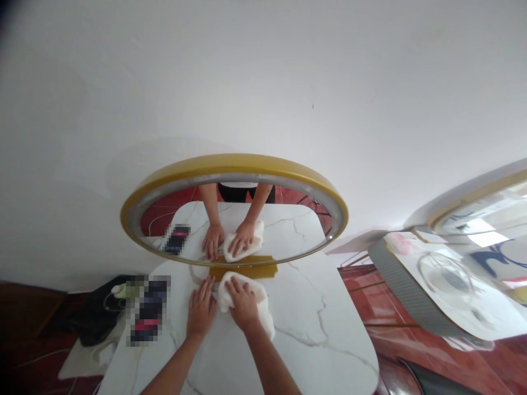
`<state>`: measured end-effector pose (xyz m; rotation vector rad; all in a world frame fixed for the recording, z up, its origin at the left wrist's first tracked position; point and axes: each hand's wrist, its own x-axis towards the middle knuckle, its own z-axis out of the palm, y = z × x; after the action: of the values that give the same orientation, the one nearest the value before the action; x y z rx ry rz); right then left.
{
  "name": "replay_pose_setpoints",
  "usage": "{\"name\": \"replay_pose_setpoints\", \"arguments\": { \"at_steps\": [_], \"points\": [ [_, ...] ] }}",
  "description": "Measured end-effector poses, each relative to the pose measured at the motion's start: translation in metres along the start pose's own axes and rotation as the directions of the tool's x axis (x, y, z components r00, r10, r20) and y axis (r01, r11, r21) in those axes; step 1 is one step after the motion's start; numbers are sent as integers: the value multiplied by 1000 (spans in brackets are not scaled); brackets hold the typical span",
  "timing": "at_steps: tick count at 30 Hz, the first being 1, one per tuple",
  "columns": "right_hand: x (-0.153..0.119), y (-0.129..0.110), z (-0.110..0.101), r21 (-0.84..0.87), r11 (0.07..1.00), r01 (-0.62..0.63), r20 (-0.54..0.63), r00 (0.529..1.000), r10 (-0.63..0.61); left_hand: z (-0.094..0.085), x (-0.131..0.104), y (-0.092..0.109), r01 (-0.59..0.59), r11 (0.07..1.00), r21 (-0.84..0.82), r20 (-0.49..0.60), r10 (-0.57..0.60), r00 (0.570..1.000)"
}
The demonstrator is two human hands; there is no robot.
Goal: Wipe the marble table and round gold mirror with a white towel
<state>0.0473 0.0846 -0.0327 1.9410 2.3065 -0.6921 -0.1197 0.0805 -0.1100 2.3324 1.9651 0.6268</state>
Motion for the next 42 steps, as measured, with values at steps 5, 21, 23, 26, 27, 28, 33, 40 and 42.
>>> {"name": "replay_pose_setpoints", "arguments": {
  "at_steps": [5,21,23,26,27,28,33,40,42],
  "points": [
    [-13,21,0,4,1000,23,15,1000,-23,-1,0,1,16,1000,-9,-1,-16,1000],
    [-68,117,14,34,953,-301,-231,926,300,-4,2,3,48,999,4,43,-48,998],
    [-69,113,17,13,962,-272,-222,938,268,-5,2,3,51,999,1,44,-51,998],
    [-65,112,19,-2,952,-305,-234,926,297,-6,2,4,54,999,-8,41,-53,998],
    [-62,112,18,-1,942,-335,-240,915,325,-6,2,4,56,998,-12,37,-55,998],
    [-60,112,17,1,934,-358,-246,905,347,-7,2,4,59,998,-15,35,-58,998],
    [-45,93,17,18,961,-275,-216,938,272,-8,2,4,63,998,-23,60,-62,996],
    [-18,32,20,93,993,-73,-112,990,83,-12,1,2,33,999,-39,100,-28,995],
    [-8,18,20,105,994,-7,-91,996,17,-11,1,1,24,999,-39,100,-20,995]
  ]
}}
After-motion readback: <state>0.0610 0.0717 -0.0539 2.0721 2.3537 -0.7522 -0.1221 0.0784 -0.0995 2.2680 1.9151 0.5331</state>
